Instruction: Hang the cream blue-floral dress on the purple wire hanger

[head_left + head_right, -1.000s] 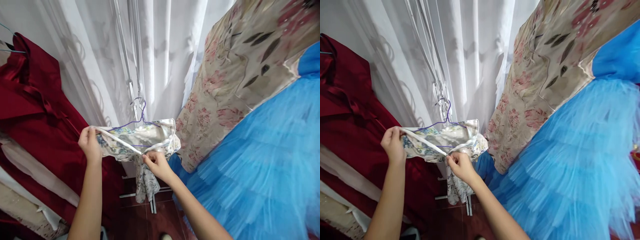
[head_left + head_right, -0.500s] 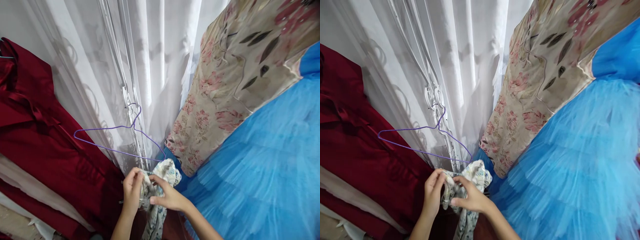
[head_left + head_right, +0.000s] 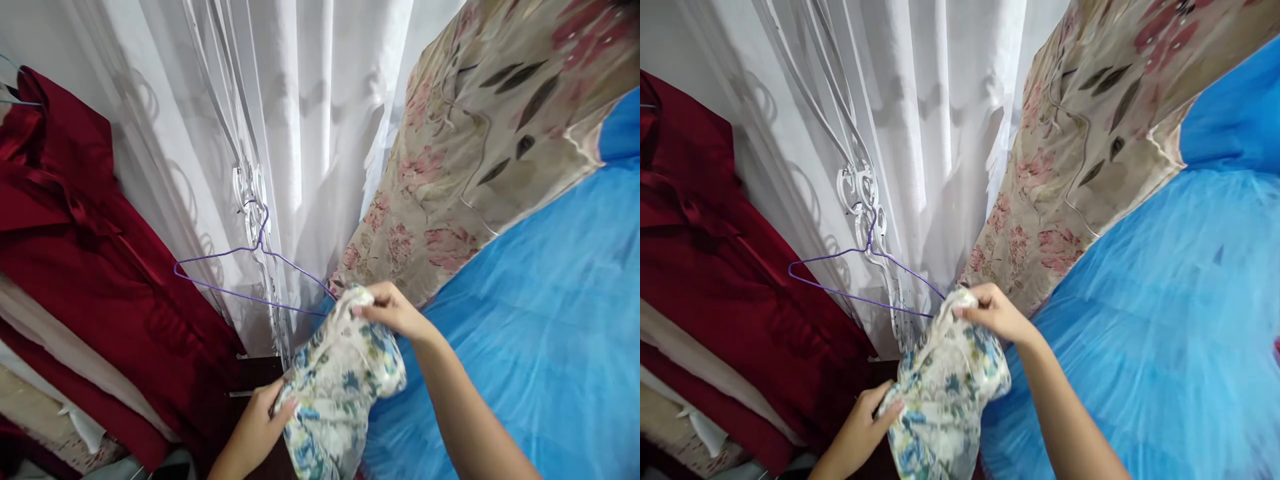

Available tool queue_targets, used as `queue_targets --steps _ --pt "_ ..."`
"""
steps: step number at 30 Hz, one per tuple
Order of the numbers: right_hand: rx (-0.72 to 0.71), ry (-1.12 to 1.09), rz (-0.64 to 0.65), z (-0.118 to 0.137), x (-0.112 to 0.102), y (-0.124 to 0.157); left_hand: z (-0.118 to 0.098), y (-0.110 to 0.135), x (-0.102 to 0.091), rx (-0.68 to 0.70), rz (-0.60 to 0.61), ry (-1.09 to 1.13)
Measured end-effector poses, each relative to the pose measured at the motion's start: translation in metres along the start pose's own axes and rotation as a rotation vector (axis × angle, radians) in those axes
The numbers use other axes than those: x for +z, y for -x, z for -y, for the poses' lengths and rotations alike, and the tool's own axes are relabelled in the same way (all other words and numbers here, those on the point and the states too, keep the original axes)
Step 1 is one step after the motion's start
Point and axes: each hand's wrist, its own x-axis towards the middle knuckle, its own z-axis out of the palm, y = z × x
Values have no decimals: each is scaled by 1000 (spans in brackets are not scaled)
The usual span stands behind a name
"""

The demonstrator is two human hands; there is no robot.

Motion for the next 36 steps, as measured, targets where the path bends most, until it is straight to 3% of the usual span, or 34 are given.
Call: queue_targets --steps 3,7,9,11,13,15,18,20,22,25,29,31,34,36 --pt "-50 -78 -106 6 -4 -56 -28 -12 -25 151 -181 62" --pt "9 -344 -16 8 37 -108 -50 -23 -58 141 -381 335" --pt "23 -431 61 11 54 -115 -49 -23 -77 109 -355 508" --pt "32 -478 80 14 59 -114 -40 -21 -103 99 -209 554" --pt "54 -481 74 19 54 -113 -28 -21 -136 67 -37 425" --pt "85 -460 76 24 46 -112 -15 -27 -178 35 23 199" --pt "123 -436 73 32 37 -113 -2 -48 -251 144 -128 -138" --pt "132 -427 67 35 36 -113 -4 -69 -296 294 -312 -315" --pt "129 -409 50 36 38 -114 -16 -94 -326 412 -477 -405" --pt "143 -382 11 35 41 -115 -43 -132 -329 533 -572 -313" --pt "137 -256 -74 25 47 -103 -64 -160 -284 370 -364 5" --pt "68 -120 -187 16 52 -86 -62 -159 -264 323 -327 -75" --pt "16 47 -328 -2 60 -55 -60 -144 -250 439 -445 -340" --pt "19 57 -409 -11 62 -41 -70 -134 -246 512 -502 -457"
